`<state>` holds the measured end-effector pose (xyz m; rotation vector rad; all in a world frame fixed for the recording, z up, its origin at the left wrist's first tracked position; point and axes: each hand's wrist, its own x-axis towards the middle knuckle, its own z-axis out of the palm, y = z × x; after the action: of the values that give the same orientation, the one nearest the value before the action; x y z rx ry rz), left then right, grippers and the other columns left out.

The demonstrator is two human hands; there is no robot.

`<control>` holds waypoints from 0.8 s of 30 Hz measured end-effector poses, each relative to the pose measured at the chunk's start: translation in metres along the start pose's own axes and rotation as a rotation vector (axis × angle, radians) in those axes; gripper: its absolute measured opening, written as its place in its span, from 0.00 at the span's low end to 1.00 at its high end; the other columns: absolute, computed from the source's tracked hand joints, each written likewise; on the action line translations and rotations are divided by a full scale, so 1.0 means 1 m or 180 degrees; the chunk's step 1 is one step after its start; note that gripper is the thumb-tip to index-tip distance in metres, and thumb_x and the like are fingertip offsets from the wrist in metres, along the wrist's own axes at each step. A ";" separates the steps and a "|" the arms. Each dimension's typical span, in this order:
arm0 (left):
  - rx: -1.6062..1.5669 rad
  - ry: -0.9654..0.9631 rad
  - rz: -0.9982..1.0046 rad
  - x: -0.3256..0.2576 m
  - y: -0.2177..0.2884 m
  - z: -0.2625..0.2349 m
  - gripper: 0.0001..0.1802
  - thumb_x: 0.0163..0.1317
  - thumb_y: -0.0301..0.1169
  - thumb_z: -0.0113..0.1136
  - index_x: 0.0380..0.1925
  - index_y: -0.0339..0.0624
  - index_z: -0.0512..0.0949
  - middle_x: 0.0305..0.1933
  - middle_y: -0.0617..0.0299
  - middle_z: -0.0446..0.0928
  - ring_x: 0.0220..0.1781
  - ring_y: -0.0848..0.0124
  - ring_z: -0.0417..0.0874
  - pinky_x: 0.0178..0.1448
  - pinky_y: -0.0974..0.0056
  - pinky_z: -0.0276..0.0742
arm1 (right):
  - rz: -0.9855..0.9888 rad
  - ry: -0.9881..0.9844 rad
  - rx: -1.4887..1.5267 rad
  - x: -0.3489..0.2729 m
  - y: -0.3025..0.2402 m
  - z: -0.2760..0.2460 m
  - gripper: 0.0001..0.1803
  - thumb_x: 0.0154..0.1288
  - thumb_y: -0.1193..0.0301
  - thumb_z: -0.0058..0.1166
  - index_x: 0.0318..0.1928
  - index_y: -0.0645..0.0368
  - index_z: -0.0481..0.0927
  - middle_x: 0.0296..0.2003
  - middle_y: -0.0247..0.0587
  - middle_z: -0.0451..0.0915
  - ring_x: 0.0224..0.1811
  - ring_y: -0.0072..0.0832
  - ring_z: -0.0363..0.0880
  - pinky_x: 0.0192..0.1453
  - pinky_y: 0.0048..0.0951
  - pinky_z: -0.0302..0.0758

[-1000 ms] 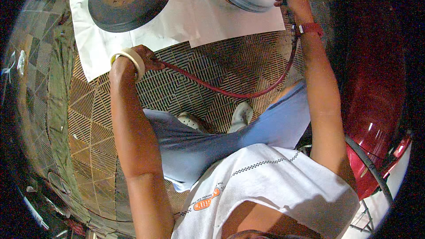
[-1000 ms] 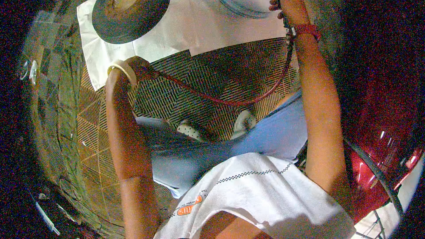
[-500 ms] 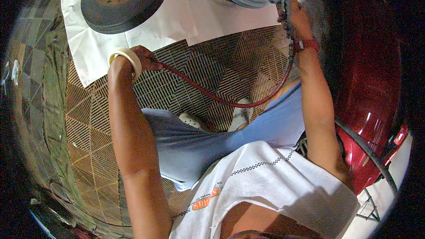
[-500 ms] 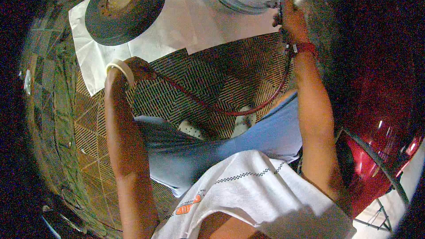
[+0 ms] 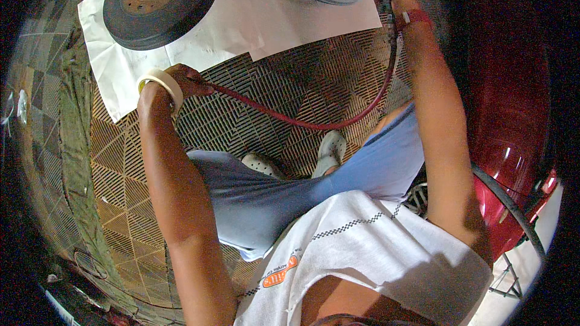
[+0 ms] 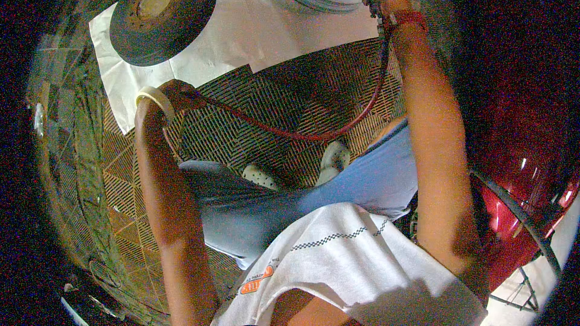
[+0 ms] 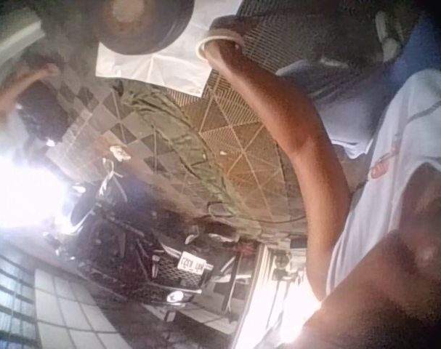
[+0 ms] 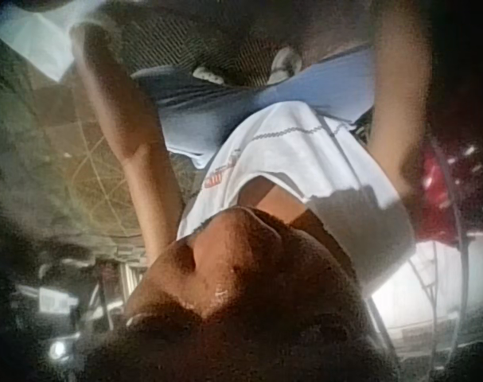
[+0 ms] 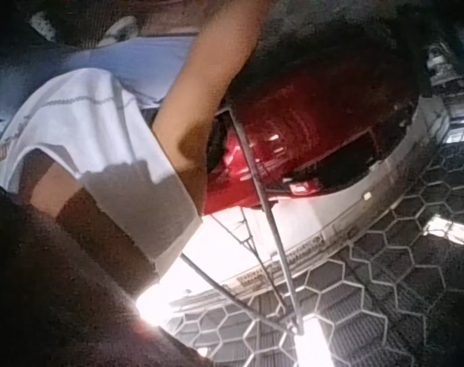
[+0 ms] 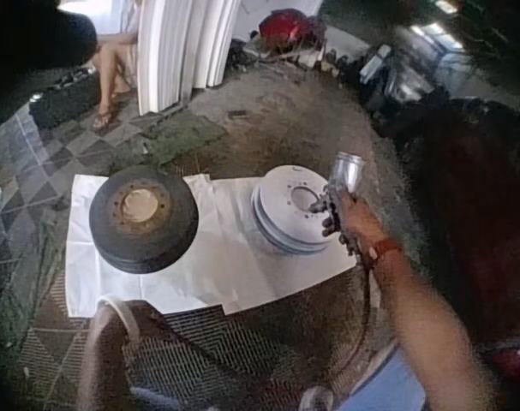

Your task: The person sits on the floor and uses a spray gun to apply paint to two circular metal parts, likely brake drums, placed on a sheet of paper. They systematically spray the surfaces and edges of the parts.

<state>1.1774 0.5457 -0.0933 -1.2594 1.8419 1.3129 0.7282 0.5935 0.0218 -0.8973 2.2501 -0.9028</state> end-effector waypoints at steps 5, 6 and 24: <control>0.0461 0.0213 0.0179 0.023 -0.013 0.013 0.33 0.51 0.58 0.79 0.46 0.43 0.87 0.45 0.59 0.88 0.46 0.61 0.85 0.56 0.54 0.79 | -0.0636 0.0366 -0.0582 0.086 0.074 -0.042 0.38 0.80 0.39 0.34 0.47 0.62 0.83 0.23 0.45 0.82 0.23 0.34 0.84 0.26 0.44 0.76; 0.0529 0.0151 0.0182 0.022 -0.004 0.011 0.34 0.52 0.59 0.78 0.46 0.42 0.87 0.45 0.58 0.88 0.46 0.61 0.86 0.56 0.54 0.79 | -0.0481 0.0478 -0.0719 0.101 0.087 -0.057 0.38 0.80 0.39 0.35 0.47 0.63 0.83 0.23 0.46 0.82 0.23 0.34 0.85 0.26 0.44 0.77; -0.0368 0.0416 -0.0552 -0.024 0.030 0.011 0.35 0.53 0.56 0.79 0.51 0.41 0.84 0.42 0.55 0.86 0.45 0.62 0.85 0.52 0.55 0.80 | -0.0127 0.0839 0.0003 0.121 0.063 -0.022 0.31 0.81 0.46 0.40 0.42 0.61 0.86 0.21 0.43 0.81 0.18 0.34 0.83 0.20 0.37 0.77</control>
<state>1.1597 0.5676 -0.0653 -1.5621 1.7188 1.2843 0.6137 0.5469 -0.0402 -0.8683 2.4596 -1.0955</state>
